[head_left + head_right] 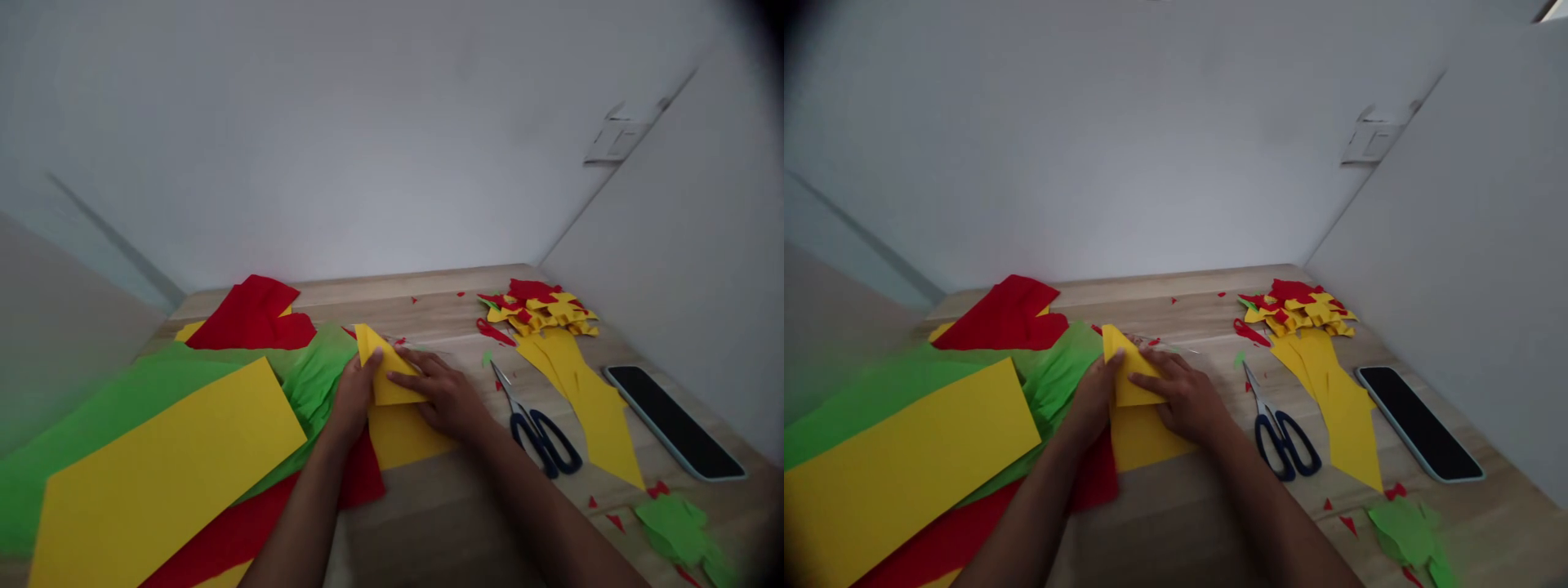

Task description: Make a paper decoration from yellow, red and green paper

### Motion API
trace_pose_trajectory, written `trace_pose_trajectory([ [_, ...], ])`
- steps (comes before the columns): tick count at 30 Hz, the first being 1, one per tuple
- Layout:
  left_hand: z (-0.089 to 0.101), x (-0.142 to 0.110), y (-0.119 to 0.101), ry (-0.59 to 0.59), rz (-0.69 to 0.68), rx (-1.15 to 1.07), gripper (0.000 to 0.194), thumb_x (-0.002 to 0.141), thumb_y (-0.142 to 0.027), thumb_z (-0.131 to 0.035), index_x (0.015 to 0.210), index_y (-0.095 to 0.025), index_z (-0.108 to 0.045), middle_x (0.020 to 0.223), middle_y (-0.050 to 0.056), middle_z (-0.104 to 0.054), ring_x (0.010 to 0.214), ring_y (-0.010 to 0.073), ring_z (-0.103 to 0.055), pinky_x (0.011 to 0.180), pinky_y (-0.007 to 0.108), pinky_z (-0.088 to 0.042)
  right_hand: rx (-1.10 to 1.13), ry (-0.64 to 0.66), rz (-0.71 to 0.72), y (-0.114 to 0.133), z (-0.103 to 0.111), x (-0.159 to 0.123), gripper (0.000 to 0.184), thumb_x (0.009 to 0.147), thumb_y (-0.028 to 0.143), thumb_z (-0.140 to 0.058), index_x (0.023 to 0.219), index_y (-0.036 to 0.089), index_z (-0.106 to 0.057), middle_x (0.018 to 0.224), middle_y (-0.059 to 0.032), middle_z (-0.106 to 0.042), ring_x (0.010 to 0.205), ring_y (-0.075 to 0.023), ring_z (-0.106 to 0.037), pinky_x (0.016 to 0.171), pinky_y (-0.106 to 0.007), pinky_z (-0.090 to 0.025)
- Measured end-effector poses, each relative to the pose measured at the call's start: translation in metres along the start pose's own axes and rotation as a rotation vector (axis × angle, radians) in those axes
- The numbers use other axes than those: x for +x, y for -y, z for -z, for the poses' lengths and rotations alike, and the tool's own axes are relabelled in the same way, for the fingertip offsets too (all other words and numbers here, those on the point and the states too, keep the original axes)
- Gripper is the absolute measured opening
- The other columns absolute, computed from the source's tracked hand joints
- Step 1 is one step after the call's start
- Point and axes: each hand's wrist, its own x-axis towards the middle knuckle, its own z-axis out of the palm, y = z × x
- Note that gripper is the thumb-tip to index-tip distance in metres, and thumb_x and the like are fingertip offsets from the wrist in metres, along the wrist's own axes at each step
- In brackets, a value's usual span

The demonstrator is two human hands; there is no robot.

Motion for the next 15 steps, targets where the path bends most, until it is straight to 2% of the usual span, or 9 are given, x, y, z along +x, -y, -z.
trace_pose_trajectory([
  [3,0.0,-0.002,-0.001,0.049,0.056,-0.084,0.04,0.08,-0.044,-0.069,0.112,-0.02,-0.062,0.103,0.007,-0.076,0.086,0.0241,-0.072,0.071,0.031,-0.055,0.055,0.065,0.059,0.008,0.012,-0.001,0.045,0.083,0.031,-0.07,0.127,0.034,-0.066,0.156,-0.0062,-0.041,0.138,-0.0288,-0.043,0.111,-0.049,-0.04],
  [4,-0.001,-0.003,-0.001,0.057,0.079,-0.084,0.038,0.08,-0.043,-0.07,0.109,-0.02,-0.063,0.1,0.007,-0.076,0.084,0.0235,-0.072,0.07,0.03,-0.055,0.113,0.059,0.069,0.009,0.015,-0.002,0.045,0.084,0.04,-0.07,0.128,0.033,-0.066,0.154,-0.0071,-0.043,0.137,-0.0297,-0.044,0.111,-0.049,-0.039],
  [6,-0.001,-0.005,-0.002,0.06,0.134,-0.057,0.035,0.077,-0.043,-0.072,0.102,-0.018,-0.066,0.095,0.008,-0.076,0.08,0.0242,-0.073,0.068,0.031,-0.055,0.297,-0.031,0.015,0.009,0.017,-0.005,0.047,0.087,0.053,-0.063,0.129,0.031,-0.065,0.145,-0.0093,-0.052,0.13,-0.0296,-0.05,0.106,-0.047,-0.043],
  [8,-0.002,-0.008,-0.004,0.065,0.175,-0.02,0.035,0.074,-0.042,-0.075,0.098,-0.018,-0.067,0.092,0.009,-0.077,0.078,0.0255,-0.073,0.068,0.033,-0.055,0.532,-0.192,-0.171,0.005,0.015,-0.007,0.046,0.09,0.056,-0.056,0.124,0.028,-0.066,0.124,-0.0103,-0.064,0.11,-0.026,-0.061,0.089,-0.039,-0.052],
  [10,-0.004,-0.01,-0.005,0.077,0.179,0.016,0.033,0.07,-0.04,-0.078,0.093,-0.019,-0.067,0.089,0.008,-0.076,0.075,0.0249,-0.072,0.068,0.033,-0.055,0.749,-0.314,-0.423,0.0,0.009,-0.007,0.043,0.089,0.058,-0.055,0.114,0.025,-0.068,0.098,-0.0071,-0.068,0.083,-0.0201,-0.063,0.067,-0.03,-0.052],
  [12,-0.006,-0.012,-0.005,0.091,0.15,0.046,0.032,0.067,-0.036,-0.08,0.091,-0.02,-0.067,0.087,0.006,-0.076,0.073,0.0231,-0.071,0.068,0.033,-0.055,0.913,-0.293,-0.601,-0.004,0.003,-0.005,0.044,0.084,0.06,-0.06,0.105,0.022,-0.068,0.081,-0.0032,-0.064,0.066,-0.0156,-0.057,0.055,-0.025,-0.044],
  [15,-0.008,-0.013,-0.006,0.108,0.108,0.055,0.034,0.064,-0.032,-0.082,0.092,-0.021,-0.066,0.088,0.004,-0.075,0.074,0.0209,-0.07,0.07,0.032,-0.055,1.054,-0.172,-0.668,-0.006,-0.003,-0.001,0.048,0.079,0.064,-0.064,0.094,0.019,-0.069,0.073,-0.0007,-0.062,0.061,-0.0141,-0.054,0.054,-0.024,-0.04],
])
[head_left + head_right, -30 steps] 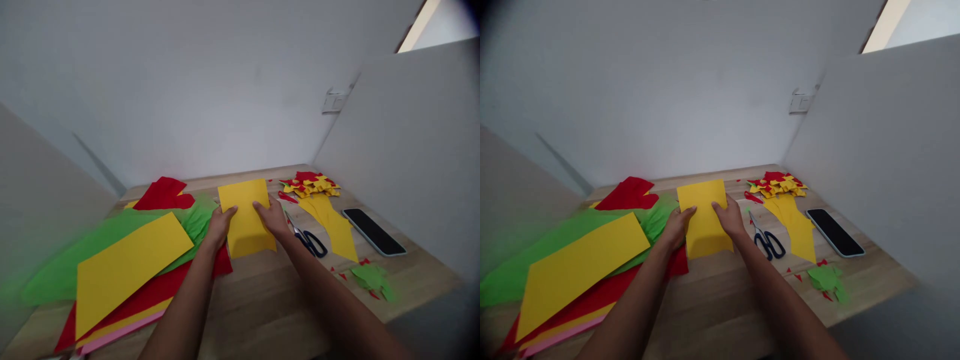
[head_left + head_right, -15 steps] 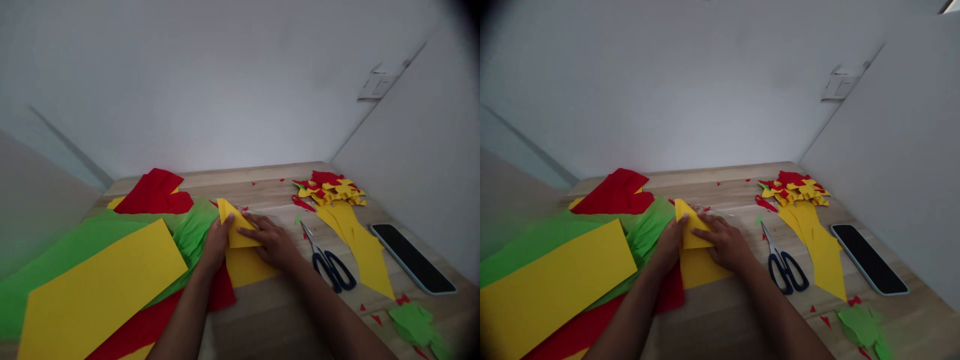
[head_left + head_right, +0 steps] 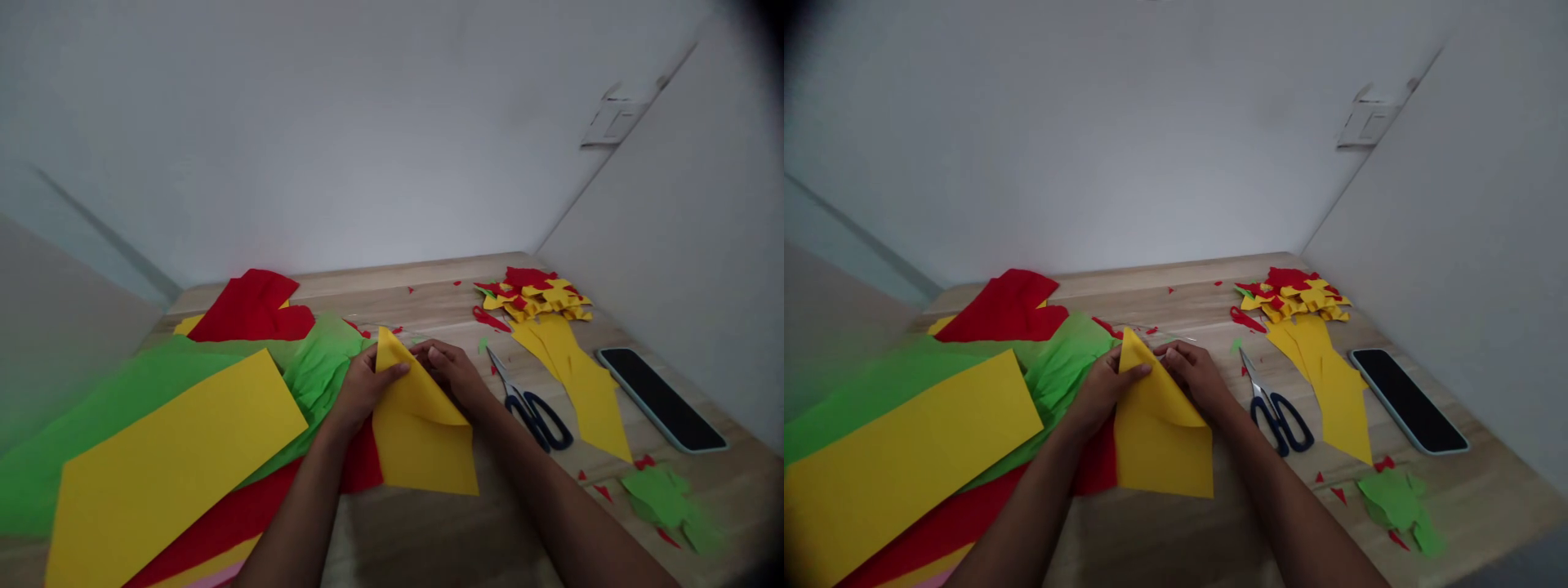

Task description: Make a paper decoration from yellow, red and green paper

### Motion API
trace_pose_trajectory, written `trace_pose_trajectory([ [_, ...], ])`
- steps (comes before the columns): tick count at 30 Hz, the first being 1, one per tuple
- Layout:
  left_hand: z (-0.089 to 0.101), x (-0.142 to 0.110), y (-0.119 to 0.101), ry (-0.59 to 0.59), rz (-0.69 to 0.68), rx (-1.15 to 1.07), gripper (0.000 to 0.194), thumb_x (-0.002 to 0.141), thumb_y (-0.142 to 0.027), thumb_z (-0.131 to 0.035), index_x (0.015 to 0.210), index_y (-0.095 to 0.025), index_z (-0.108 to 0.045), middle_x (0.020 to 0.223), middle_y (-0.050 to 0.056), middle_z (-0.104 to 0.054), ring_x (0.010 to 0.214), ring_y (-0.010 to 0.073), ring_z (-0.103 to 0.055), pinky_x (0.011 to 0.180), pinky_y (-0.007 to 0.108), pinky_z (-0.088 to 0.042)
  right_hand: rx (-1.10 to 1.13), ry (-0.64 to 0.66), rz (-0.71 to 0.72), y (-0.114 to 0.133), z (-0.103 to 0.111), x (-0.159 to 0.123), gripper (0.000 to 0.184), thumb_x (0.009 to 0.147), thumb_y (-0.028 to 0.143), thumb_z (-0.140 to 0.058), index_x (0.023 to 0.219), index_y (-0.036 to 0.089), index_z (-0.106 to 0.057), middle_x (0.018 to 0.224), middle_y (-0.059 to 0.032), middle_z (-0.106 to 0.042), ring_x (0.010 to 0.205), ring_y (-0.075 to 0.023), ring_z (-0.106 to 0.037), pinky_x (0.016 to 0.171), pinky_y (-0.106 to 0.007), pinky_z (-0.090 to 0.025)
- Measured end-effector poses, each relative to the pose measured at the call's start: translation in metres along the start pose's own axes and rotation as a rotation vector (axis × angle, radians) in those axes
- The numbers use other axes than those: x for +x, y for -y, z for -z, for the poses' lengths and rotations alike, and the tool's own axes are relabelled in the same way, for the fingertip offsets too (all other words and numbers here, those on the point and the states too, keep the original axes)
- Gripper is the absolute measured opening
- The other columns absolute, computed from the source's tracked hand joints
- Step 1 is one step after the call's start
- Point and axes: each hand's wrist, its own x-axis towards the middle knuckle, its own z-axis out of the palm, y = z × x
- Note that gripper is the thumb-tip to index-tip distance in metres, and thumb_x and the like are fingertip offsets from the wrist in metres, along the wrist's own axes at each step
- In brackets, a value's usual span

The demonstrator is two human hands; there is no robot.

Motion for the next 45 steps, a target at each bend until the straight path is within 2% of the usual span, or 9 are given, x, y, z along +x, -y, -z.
trace_pose_trajectory([
  [5,-0.001,0.001,0.002,0.035,-0.043,-0.036,0.034,0.065,-0.028,-0.082,0.093,-0.02,-0.064,0.086,0.001,-0.074,0.072,0.0177,-0.069,0.069,0.028,-0.055,0.028,0.063,0.006,-0.001,-0.007,0.002,0.037,0.075,0.054,-0.07,0.085,0.018,-0.067,0.075,0.0007,-0.065,0.066,-0.0144,-0.056,0.064,-0.026,-0.043],
  [15,0.0,0.003,0.005,0.144,-0.014,-0.045,0.051,0.071,-0.031,-0.078,0.116,-0.019,-0.057,0.091,0.006,-0.076,0.075,0.0209,-0.072,0.073,0.033,-0.056,0.073,0.061,-0.027,0.0,-0.003,0.005,0.029,0.07,0.04,-0.078,0.079,0.018,-0.061,0.069,0.0041,-0.059,0.06,-0.011,-0.05,0.059,-0.024,-0.038],
  [19,-0.002,0.005,0.007,0.106,-0.088,0.144,0.044,0.072,-0.033,-0.077,0.109,-0.017,-0.062,0.109,0.009,-0.073,0.089,0.0223,-0.071,0.077,0.032,-0.055,0.19,-0.069,-0.037,-0.003,-0.003,0.007,0.03,0.068,0.039,-0.079,0.082,0.021,-0.06,0.073,0.0033,-0.063,0.061,-0.0125,-0.054,0.059,-0.025,-0.042],
  [22,-0.002,0.006,0.009,0.068,-0.075,0.231,0.04,0.07,-0.033,-0.077,0.102,-0.015,-0.064,0.102,0.009,-0.074,0.087,0.0232,-0.071,0.075,0.033,-0.055,0.257,-0.111,-0.015,-0.004,-0.002,0.008,0.03,0.065,0.037,-0.081,0.08,0.022,-0.06,0.074,0.0037,-0.063,0.062,-0.0125,-0.054,0.06,-0.025,-0.043],
  [29,0.001,0.005,0.011,0.18,-0.009,0.114,0.04,0.07,-0.029,-0.078,0.105,-0.018,-0.063,0.099,0.008,-0.075,0.08,0.0204,-0.072,0.071,0.031,-0.055,0.221,-0.144,-0.081,-0.001,0.0,0.008,0.032,0.074,0.052,-0.071,0.074,0.021,-0.06,0.068,0.0023,-0.061,0.056,-0.0135,-0.051,0.054,-0.026,-0.04],
  [34,0.0,0.003,0.008,0.227,0.016,0.139,0.044,0.074,-0.032,-0.074,0.113,-0.019,-0.059,0.094,0.007,-0.075,0.077,0.0206,-0.072,0.068,0.031,-0.055,0.247,-0.103,-0.152,0.0,0.002,0.009,0.028,0.071,0.045,-0.076,0.078,0.021,-0.064,0.065,0.0025,-0.063,0.057,-0.0146,-0.056,0.057,-0.027,-0.043],
  [37,-0.001,0.002,0.008,0.223,-0.006,0.213,0.047,0.078,-0.035,-0.071,0.12,-0.019,-0.056,0.1,0.008,-0.074,0.081,0.0219,-0.071,0.069,0.032,-0.055,0.276,-0.085,-0.166,-0.001,0.002,0.01,0.029,0.069,0.041,-0.078,0.085,0.021,-0.066,0.07,0.0019,-0.067,0.059,-0.0153,-0.059,0.059,-0.028,-0.046],
  [41,-0.004,0.002,0.006,0.161,-0.126,0.441,0.043,0.075,-0.035,-0.073,0.113,-0.018,-0.062,0.109,0.008,-0.072,0.093,0.0238,-0.068,0.077,0.033,-0.054,0.272,-0.11,-0.122,-0.003,0.001,0.01,0.027,0.069,0.038,-0.079,0.082,0.02,-0.064,0.074,0.002,-0.067,0.063,-0.0143,-0.059,0.062,-0.027,-0.046],
  [45,-0.005,0.002,0.004,0.156,-0.1,0.458,0.041,0.073,-0.032,-0.074,0.111,-0.017,-0.064,0.103,0.007,-0.073,0.088,0.0234,-0.068,0.075,0.033,-0.054,0.236,-0.109,-0.065,-0.005,0.0,0.009,0.027,0.07,0.041,-0.077,0.079,0.021,-0.062,0.073,0.0032,-0.064,0.062,-0.0129,-0.054,0.06,-0.026,-0.042],
])
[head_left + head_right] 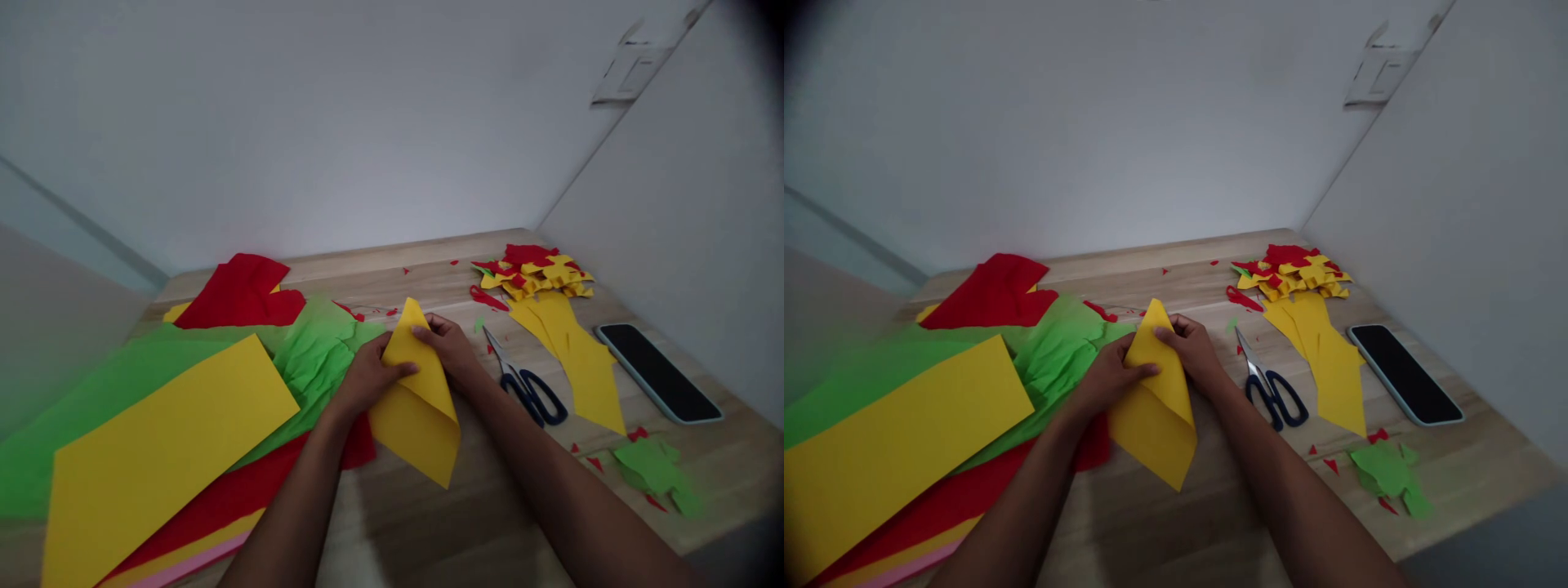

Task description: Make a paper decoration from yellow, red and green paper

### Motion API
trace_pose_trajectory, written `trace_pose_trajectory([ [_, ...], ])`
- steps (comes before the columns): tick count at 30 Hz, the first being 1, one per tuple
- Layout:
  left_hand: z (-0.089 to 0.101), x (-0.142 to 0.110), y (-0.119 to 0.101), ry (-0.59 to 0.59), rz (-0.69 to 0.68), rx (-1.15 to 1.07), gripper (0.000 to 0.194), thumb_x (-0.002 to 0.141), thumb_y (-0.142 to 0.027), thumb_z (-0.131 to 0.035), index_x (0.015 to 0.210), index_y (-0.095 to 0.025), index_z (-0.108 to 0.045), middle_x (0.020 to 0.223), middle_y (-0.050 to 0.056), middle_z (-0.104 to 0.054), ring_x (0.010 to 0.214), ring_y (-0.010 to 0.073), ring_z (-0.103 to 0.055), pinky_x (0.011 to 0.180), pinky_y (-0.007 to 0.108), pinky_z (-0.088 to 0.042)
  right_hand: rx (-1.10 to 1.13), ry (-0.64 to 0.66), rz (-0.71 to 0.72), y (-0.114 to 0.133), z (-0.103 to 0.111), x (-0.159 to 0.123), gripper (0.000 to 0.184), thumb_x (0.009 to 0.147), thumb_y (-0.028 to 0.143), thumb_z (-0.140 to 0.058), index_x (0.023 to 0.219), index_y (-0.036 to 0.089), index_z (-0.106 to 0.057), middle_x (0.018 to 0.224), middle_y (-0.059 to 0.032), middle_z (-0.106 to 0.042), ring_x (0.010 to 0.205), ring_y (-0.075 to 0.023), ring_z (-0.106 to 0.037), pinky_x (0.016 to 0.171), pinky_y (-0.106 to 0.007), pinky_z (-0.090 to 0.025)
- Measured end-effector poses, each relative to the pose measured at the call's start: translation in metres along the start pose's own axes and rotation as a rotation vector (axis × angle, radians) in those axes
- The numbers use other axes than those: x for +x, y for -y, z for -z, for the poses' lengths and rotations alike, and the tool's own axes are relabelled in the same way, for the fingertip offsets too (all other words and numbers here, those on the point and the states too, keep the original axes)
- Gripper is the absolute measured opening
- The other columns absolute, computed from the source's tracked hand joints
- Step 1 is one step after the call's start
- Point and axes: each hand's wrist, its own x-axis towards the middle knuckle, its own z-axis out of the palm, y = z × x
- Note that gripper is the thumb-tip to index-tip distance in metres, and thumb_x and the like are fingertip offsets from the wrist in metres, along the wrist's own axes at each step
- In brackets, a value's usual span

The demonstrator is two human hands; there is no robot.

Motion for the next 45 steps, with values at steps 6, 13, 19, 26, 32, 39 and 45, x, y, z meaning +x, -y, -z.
trace_pose_trajectory([
  [6,0.003,0.002,0.006,0.047,0.015,-0.145,0.044,0.071,-0.028,-0.076,0.111,-0.017,-0.063,0.105,0.008,-0.073,0.089,0.0231,-0.07,0.076,0.032,-0.055,-0.032,-0.045,0.079,0.003,-0.001,-0.001,0.03,0.082,0.049,-0.062,0.071,0.022,-0.055,0.066,0.0039,-0.055,0.06,-0.0139,-0.048,0.059,-0.026,-0.04],
  [13,0.001,0.0,0.009,0.105,0.087,-0.325,0.052,0.073,-0.033,-0.077,0.118,-0.019,-0.056,0.099,0.009,-0.074,0.082,0.0241,-0.072,0.072,0.035,-0.058,-0.094,-0.065,0.015,0.011,0.0,-0.003,0.033,0.077,0.054,-0.065,0.072,0.022,-0.056,0.066,0.0022,-0.058,0.06,-0.0157,-0.05,0.059,-0.029,-0.042],
  [19,0.002,0.002,0.012,0.057,-0.028,-0.153,0.049,0.08,-0.038,-0.069,0.122,-0.017,-0.055,0.115,0.012,-0.069,0.097,0.025,-0.068,0.08,0.035,-0.056,-0.101,-0.053,0.082,0.001,-0.005,0.0,0.029,0.072,0.045,-0.072,0.084,0.022,-0.061,0.077,0.0012,-0.064,0.066,-0.0153,-0.056,0.063,-0.028,-0.045],
  [26,0.001,0.0,0.006,0.05,-0.027,-0.101,0.052,0.083,-0.047,-0.066,0.125,-0.018,-0.056,0.125,0.012,-0.066,0.103,0.0262,-0.067,0.084,0.036,-0.054,-0.28,0.017,0.239,-0.008,-0.007,0.003,0.035,0.072,0.036,-0.073,0.102,0.023,-0.062,0.096,-0.0029,-0.069,0.086,-0.019,-0.063,0.079,-0.031,-0.048],
  [32,0.002,-0.001,0.0,-0.04,0.034,-0.211,0.048,0.089,-0.056,-0.052,0.118,-0.02,-0.062,0.105,0.008,-0.074,0.092,0.025,-0.07,0.076,0.035,-0.056,-0.182,-0.026,0.175,-0.002,-0.01,-0.001,0.032,0.08,0.049,-0.065,0.099,0.024,-0.061,0.088,-0.001,-0.067,0.074,-0.0168,-0.059,0.068,-0.029,-0.047],
  [39,0.0,0.004,0.003,-0.038,0.12,-0.358,0.046,0.073,-0.04,-0.073,0.112,-0.021,-0.059,0.093,0.006,-0.076,0.079,0.024,-0.073,0.072,0.037,-0.058,-0.149,-0.047,0.103,0.014,0.005,0.0,0.056,0.078,0.072,-0.053,0.103,0.023,-0.065,0.101,-0.0058,-0.071,0.095,-0.0231,-0.065,0.078,-0.034,-0.05],
  [45,-0.005,0.006,-0.002,-0.32,0.002,-0.4,0.044,0.07,-0.041,-0.075,0.102,-0.019,-0.055,0.087,0.006,-0.076,0.073,0.0221,-0.073,0.071,0.036,-0.059,-0.058,0.06,0.024,0.037,0.017,-0.037,0.07,0.07,0.073,-0.062,0.119,0.023,-0.064,0.1,-0.0097,-0.074,0.098,-0.0295,-0.068,0.079,-0.041,-0.054],
])
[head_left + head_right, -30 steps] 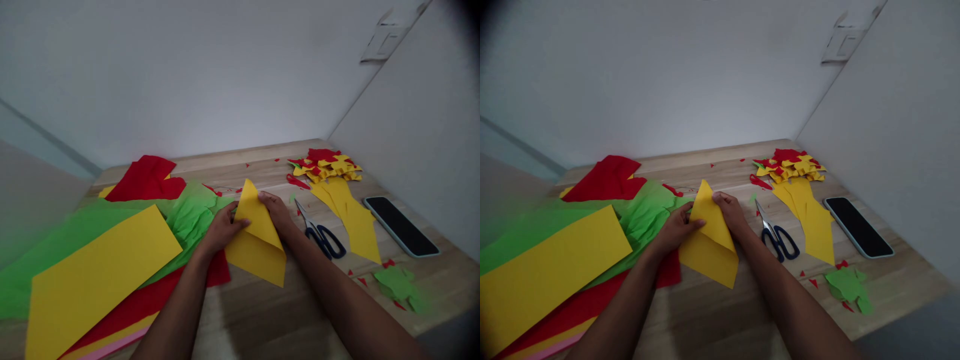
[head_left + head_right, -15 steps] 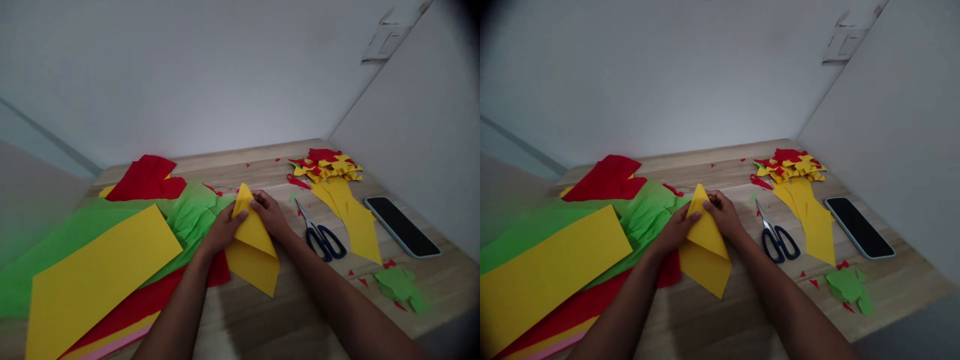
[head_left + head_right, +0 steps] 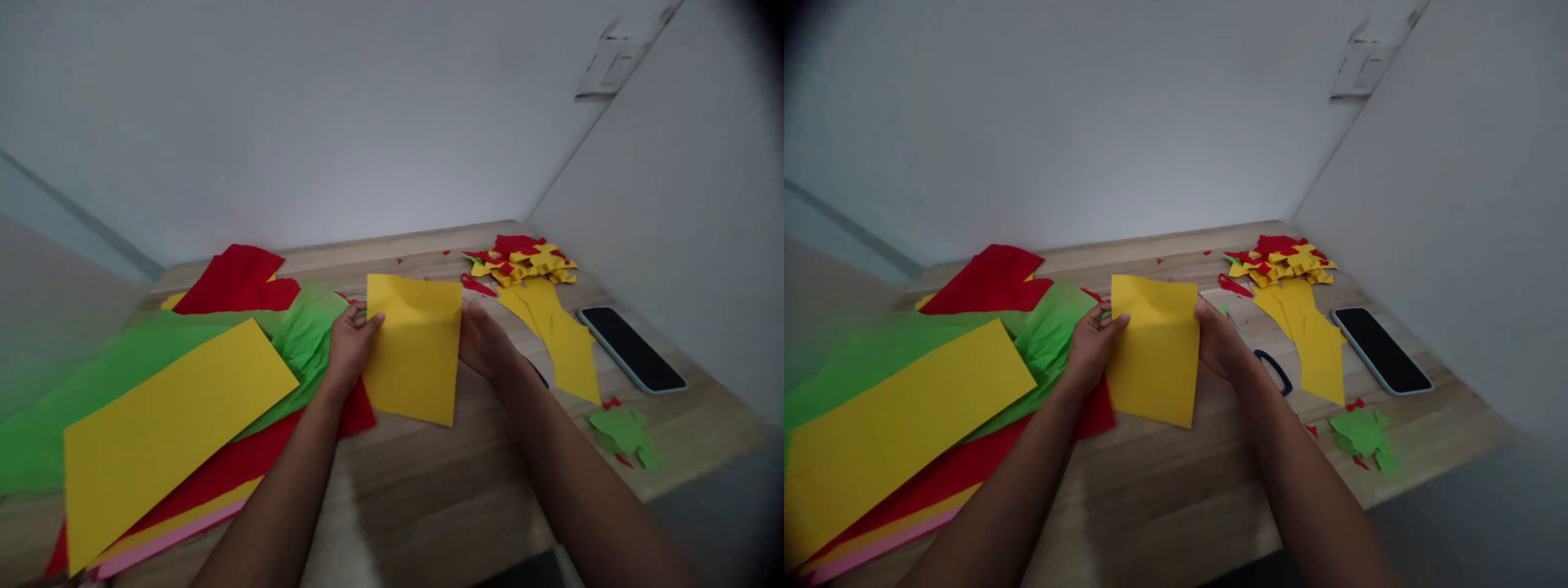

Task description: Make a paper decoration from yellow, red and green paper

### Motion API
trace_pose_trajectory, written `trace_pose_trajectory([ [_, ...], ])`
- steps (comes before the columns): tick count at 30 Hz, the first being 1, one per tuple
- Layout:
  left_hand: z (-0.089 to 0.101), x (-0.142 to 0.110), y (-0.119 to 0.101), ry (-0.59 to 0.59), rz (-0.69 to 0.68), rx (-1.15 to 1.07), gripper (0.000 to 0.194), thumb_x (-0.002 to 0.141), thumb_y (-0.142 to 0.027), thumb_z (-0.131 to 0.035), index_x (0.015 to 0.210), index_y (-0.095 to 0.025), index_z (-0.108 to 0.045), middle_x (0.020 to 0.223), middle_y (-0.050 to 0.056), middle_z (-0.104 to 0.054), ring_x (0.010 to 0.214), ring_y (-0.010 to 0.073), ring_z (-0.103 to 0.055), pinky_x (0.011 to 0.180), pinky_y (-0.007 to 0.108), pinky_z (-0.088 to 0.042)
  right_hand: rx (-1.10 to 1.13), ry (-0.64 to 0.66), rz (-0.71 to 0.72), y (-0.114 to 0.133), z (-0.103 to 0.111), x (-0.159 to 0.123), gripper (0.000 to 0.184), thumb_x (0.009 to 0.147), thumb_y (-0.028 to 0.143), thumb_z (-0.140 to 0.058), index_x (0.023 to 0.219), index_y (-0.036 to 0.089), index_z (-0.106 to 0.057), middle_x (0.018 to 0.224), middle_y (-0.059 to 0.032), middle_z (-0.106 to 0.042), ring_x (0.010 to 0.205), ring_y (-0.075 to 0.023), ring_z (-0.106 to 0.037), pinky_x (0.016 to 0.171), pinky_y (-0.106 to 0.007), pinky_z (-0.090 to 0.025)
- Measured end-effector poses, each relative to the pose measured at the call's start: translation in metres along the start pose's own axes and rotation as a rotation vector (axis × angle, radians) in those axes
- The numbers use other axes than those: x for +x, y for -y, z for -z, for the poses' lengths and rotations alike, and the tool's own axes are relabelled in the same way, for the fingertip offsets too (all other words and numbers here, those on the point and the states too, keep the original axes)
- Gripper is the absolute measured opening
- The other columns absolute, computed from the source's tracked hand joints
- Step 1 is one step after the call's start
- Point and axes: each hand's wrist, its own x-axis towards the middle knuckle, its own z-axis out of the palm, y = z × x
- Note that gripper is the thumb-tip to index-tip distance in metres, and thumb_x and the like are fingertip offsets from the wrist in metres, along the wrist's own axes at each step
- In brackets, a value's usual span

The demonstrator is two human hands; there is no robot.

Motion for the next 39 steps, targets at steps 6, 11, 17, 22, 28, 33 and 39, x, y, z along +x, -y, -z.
trace_pose_trajectory([
  [6,-0.023,-0.032,-0.03,-0.008,-0.241,0.228,0.06,0.075,-0.028,-0.069,0.13,-0.022,-0.045,0.118,0.011,-0.067,0.095,0.0222,-0.069,0.082,0.037,-0.057,-0.11,-0.384,0.064,0.013,0.001,-0.045,0.03,0.069,0.037,-0.078,0.093,0.021,-0.073,0.094,-0.0084,-0.076,0.085,-0.0277,-0.07,0.073,-0.038,-0.055],
  [11,-0.028,-0.114,-0.02,0.042,-0.728,0.986,0.043,0.085,-0.017,-0.058,0.127,-0.026,-0.056,0.139,0.01,-0.054,0.131,0.0281,-0.049,0.107,0.05,-0.041,-0.241,-0.273,-0.182,0.016,0.015,-0.106,0.02,0.069,0.031,-0.078,0.084,0.019,-0.076,0.083,-0.0094,-0.077,0.069,-0.0279,-0.07,0.058,-0.037,-0.054],
  [17,-0.019,-0.177,0.034,0.426,-0.537,1.402,0.056,0.09,-0.041,-0.059,0.143,-0.028,-0.046,0.155,0.013,-0.04,0.14,0.0344,-0.039,0.113,0.061,-0.032,-0.713,-0.097,-0.044,-0.022,0.018,-0.147,0.017,0.081,0.027,-0.066,0.094,0.024,-0.077,0.091,-0.009,-0.078,0.083,-0.0306,-0.073,0.072,-0.044,-0.059],
  [22,-0.017,-0.185,0.044,0.235,-0.531,1.377,0.057,0.088,-0.046,-0.059,0.139,-0.022,-0.048,0.144,0.017,-0.05,0.135,0.0362,-0.043,0.114,0.06,-0.029,-1.133,0.04,0.432,-0.039,0.013,-0.163,0.049,0.085,0.007,-0.047,0.121,0.031,-0.07,0.133,-0.004,-0.066,0.122,-0.0234,-0.062,0.102,-0.046,-0.052],
  [28,-0.007,-0.188,0.044,0.16,-0.508,1.264,0.071,0.081,-0.027,-0.058,0.146,-0.013,-0.031,0.139,0.02,-0.053,0.135,0.034,-0.044,0.115,0.058,-0.031,-1.372,0.128,0.585,-0.066,0.0,-0.187,0.055,0.088,0.005,-0.046,0.137,0.026,-0.059,0.146,-0.0092,-0.053,0.137,-0.0248,-0.049,0.107,-0.046,-0.051],
  [33,0.015,-0.188,0.028,0.419,-0.425,1.307,0.064,0.084,-0.026,-0.058,0.146,-0.028,-0.04,0.159,0.011,-0.03,0.145,0.032,-0.031,0.117,0.056,-0.03,-1.373,0.178,0.503,-0.067,0.001,-0.19,0.055,0.09,0.007,-0.049,0.139,0.03,-0.056,0.149,-0.0061,-0.051,0.141,-0.026,-0.043,0.11,-0.049,-0.047],
  [39,0.025,-0.183,0.03,0.458,-0.451,1.316,0.078,0.085,-0.058,-0.061,0.151,-0.026,-0.035,0.164,0.013,-0.019,0.145,0.0364,-0.029,0.115,0.059,-0.031,-1.339,0.204,0.45,-0.059,0.003,-0.188,0.059,0.09,0.008,-0.051,0.143,0.033,-0.05,0.153,-0.0059,-0.045,0.14,-0.0266,-0.044,0.108,-0.051,-0.049],
])
